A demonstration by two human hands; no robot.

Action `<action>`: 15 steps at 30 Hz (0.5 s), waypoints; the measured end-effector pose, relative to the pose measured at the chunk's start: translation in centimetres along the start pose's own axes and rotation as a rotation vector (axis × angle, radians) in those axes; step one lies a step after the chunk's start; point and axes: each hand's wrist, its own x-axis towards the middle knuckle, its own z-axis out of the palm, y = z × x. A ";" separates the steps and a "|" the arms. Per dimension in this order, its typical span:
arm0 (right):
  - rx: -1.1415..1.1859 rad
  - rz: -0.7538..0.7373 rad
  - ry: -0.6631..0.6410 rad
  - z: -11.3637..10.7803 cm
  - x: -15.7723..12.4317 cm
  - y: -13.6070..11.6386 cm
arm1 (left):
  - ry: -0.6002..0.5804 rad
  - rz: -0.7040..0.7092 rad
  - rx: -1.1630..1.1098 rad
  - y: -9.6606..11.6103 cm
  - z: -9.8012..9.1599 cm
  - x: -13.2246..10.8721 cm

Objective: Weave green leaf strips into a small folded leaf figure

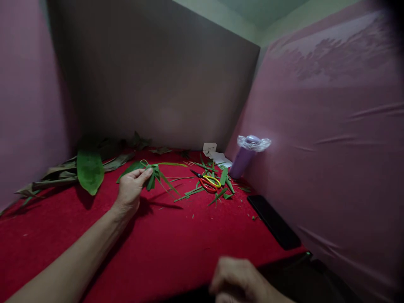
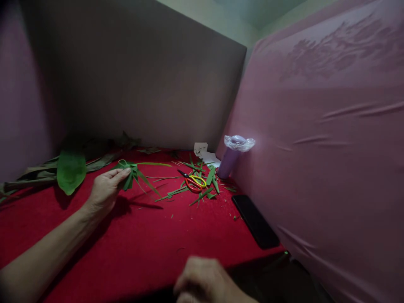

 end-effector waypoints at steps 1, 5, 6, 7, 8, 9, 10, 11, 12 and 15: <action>0.001 -0.008 0.022 -0.8 0.6 0.3 | -0.004 0.000 0.011 0.0 0.0 0.0; -0.201 0.052 0.126 -1.2 3.0 1.1 | -0.024 -0.004 0.038 -0.4 0.0 0.1; -0.248 0.055 0.134 -0.9 3.5 1.4 | -0.038 -0.006 0.041 -0.4 0.0 0.1; -0.279 0.035 0.139 -0.9 4.1 1.8 | -0.058 -0.007 0.044 -0.4 0.0 0.0; -0.301 0.038 0.167 -1.0 4.8 2.4 | -0.082 -0.011 0.046 -0.4 0.0 -0.1; -0.303 0.054 0.195 -1.6 5.5 3.0 | -0.113 -0.017 0.049 -0.3 0.0 -0.2; -0.304 0.079 0.242 -2.4 6.4 3.6 | -0.151 -0.026 0.053 -0.2 0.1 -0.4; -0.300 0.110 0.304 -3.6 7.4 4.3 | -0.192 -0.039 0.060 -0.1 0.1 -0.7; -0.288 0.137 0.368 -4.9 8.5 4.8 | -0.238 -0.054 0.067 -0.1 0.2 -0.9; -0.204 0.142 0.516 -8.6 12.0 5.1 | -0.374 -0.094 0.093 0.2 0.6 -1.8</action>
